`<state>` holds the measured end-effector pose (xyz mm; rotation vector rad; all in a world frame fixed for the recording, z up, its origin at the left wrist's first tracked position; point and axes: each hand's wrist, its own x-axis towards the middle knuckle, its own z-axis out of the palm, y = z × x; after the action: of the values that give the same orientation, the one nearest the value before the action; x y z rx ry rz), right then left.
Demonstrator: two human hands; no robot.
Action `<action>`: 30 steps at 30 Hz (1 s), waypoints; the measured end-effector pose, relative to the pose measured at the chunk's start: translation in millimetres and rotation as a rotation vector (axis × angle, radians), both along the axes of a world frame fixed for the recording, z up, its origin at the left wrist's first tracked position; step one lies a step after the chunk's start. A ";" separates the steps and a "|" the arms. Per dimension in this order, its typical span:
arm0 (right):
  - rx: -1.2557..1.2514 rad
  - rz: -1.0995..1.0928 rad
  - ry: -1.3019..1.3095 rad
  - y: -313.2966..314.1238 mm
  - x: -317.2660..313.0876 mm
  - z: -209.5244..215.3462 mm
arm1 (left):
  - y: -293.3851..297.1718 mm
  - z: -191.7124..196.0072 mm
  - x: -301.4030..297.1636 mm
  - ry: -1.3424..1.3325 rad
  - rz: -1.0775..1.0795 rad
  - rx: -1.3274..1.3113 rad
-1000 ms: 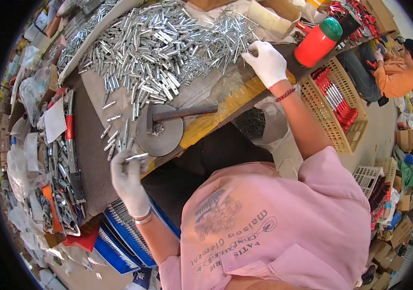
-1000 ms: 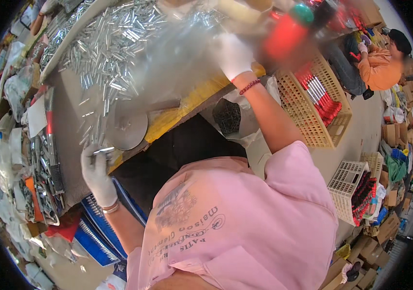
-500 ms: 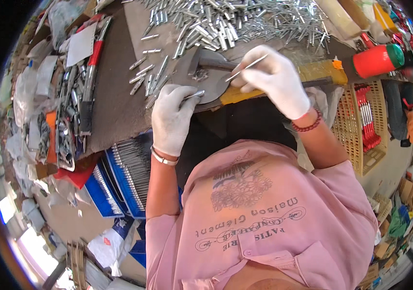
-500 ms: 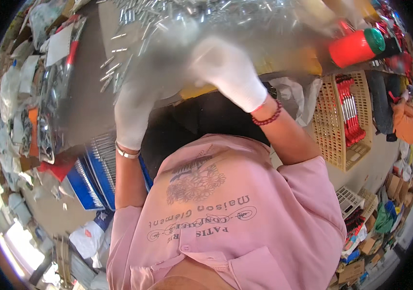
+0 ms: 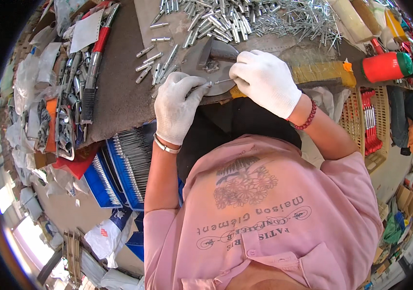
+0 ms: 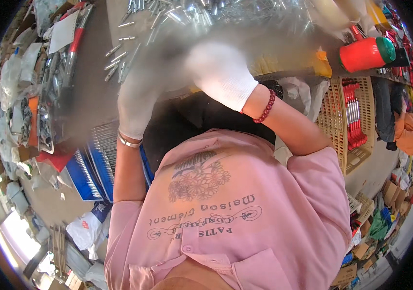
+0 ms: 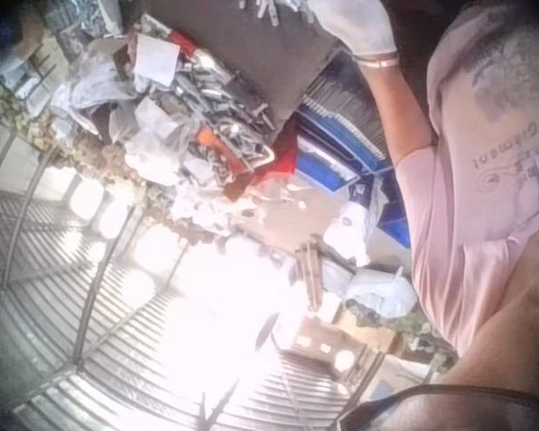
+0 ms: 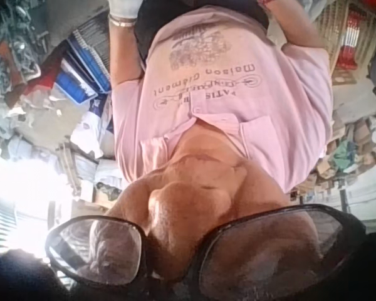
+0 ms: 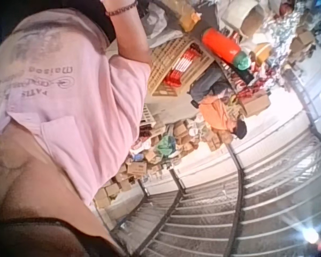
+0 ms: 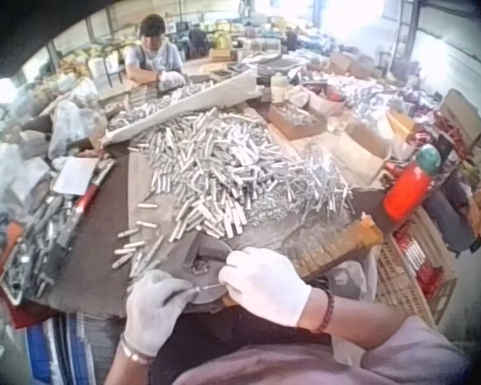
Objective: The recorder is assembling small metal hardware components by hammering a pin into a base plate.
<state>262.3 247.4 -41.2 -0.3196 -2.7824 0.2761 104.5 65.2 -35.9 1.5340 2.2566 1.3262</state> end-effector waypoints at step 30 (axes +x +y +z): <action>0.037 -0.031 0.200 25.5 4.3 1.0 | -5.0 -6.1 5.7 0.168 0.026 -0.004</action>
<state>266.6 272.9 -40.2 -0.3084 -2.5806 0.2353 110.2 60.2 -41.9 1.6792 2.3833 1.2408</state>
